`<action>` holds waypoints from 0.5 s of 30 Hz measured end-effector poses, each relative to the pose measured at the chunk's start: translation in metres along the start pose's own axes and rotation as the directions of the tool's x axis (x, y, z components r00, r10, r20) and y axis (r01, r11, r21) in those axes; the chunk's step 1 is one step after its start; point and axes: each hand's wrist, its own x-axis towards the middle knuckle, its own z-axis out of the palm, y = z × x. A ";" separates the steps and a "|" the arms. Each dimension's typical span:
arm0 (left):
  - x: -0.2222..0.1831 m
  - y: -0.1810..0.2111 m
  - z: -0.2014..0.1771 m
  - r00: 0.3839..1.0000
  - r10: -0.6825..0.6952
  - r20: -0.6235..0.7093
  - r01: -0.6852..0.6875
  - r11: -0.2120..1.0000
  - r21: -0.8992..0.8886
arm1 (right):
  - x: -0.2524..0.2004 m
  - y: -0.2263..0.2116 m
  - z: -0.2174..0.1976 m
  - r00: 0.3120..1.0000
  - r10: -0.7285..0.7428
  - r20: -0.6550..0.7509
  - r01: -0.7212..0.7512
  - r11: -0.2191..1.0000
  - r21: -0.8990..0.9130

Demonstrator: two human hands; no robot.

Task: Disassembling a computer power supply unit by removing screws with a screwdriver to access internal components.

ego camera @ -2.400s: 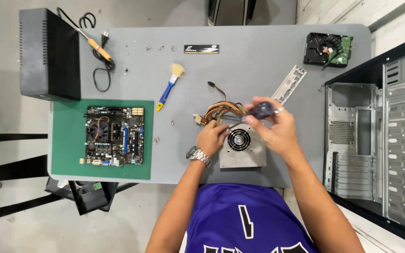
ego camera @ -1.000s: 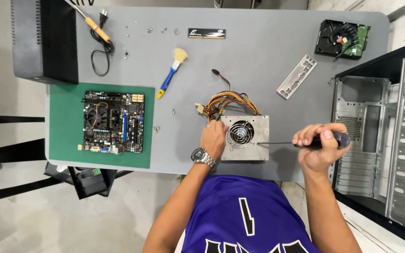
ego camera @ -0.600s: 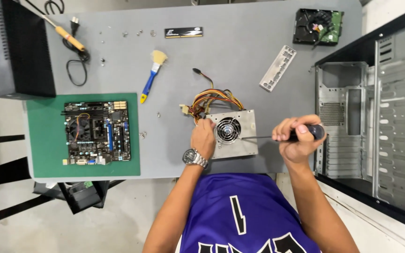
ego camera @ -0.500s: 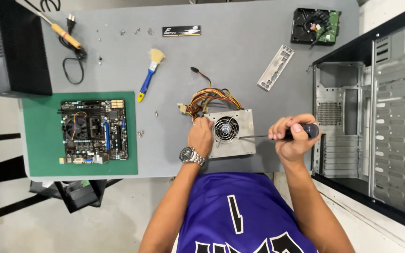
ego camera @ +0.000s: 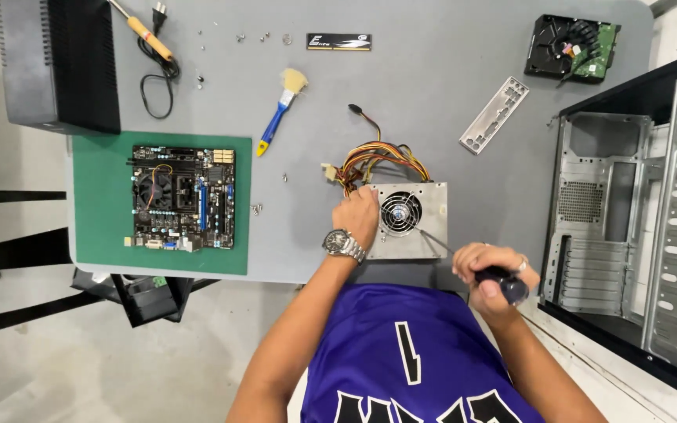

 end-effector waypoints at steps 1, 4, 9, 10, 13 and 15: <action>-0.002 -0.002 0.001 1.000 -0.001 0.001 0.001 1.000 0.002 | -0.004 0.000 -0.003 1.000 0.001 0.000 -0.001 1.000 0.002; -0.005 -0.018 0.005 0.988 -0.140 0.069 0.146 0.985 -0.091 | -0.007 0.004 -0.003 1.000 0.011 -0.018 -0.011 1.000 -0.005; -0.046 -0.077 0.080 0.683 -0.445 0.579 0.729 0.473 -0.496 | 0.006 0.006 0.003 0.997 0.073 -0.013 -0.074 0.987 -0.142; -0.053 -0.093 0.091 0.684 -0.443 0.580 0.728 0.472 -0.497 | 0.007 0.003 0.005 0.997 0.072 -0.014 -0.073 0.987 -0.144; -0.054 -0.132 0.116 0.645 -0.593 0.482 0.762 0.451 -0.464 | 0.016 -0.006 0.011 0.995 0.100 -0.001 -0.100 0.986 -0.133; -0.050 -0.148 0.113 0.602 -0.675 0.427 0.787 0.408 -0.464 | 0.021 -0.016 0.019 0.995 0.096 -0.025 -0.099 0.977 -0.188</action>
